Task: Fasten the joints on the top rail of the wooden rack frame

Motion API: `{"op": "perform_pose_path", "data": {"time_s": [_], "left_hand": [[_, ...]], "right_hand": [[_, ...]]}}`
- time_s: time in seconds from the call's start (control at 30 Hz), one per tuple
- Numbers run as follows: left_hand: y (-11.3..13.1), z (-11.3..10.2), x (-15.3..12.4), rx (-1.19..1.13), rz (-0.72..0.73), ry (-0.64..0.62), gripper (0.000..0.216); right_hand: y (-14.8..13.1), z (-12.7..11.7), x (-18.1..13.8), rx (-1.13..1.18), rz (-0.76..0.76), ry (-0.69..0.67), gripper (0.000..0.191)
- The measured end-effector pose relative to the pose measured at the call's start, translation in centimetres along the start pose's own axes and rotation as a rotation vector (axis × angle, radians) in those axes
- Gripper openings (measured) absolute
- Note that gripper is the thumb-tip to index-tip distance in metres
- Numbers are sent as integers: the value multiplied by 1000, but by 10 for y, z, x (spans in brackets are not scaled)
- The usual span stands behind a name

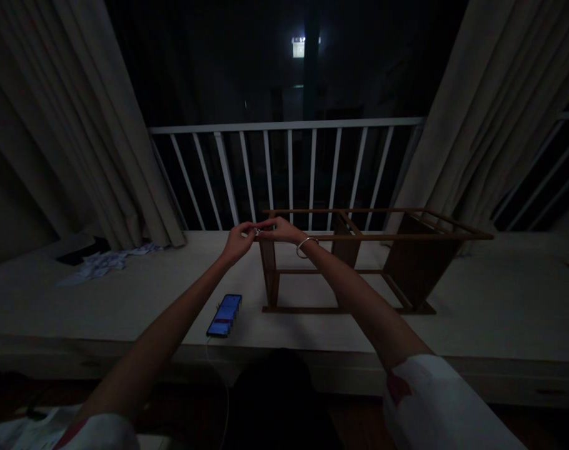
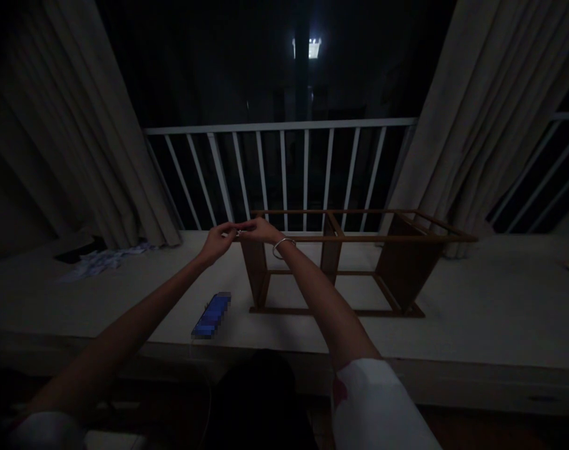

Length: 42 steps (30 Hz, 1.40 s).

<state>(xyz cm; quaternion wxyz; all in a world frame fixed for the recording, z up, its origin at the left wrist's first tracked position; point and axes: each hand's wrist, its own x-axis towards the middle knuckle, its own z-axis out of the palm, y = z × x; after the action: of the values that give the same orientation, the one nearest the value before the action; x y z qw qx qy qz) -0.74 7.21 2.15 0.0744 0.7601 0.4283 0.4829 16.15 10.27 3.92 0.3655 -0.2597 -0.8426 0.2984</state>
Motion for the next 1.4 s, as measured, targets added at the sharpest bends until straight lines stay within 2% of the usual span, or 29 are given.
{"op": "perform_pose_path", "data": {"time_s": [0.23,0.37,0.73,0.93,1.17,1.3,1.4], "left_hand": [[1,-16,9,97,127,-81,22],[7,-15,10,78,156,-67,18],[2,-13,17,-75,-27,-122,24],[-2,-15,21,-48,-21,-177,24],[0,-14,21,-2,-6,-177,23],[0,-13,20,-34,7,-197,20],[-1,-12,19,-89,-42,-184,24]], "right_hand": [[8,1,3,12,14,13,39],[5,1,4,59,6,-12,36],[0,0,4,87,42,20,33],[4,0,7,158,62,11,33],[11,1,9,236,97,-15,39],[12,1,8,240,68,-16,38],[11,0,7,256,57,-30,39]]}}
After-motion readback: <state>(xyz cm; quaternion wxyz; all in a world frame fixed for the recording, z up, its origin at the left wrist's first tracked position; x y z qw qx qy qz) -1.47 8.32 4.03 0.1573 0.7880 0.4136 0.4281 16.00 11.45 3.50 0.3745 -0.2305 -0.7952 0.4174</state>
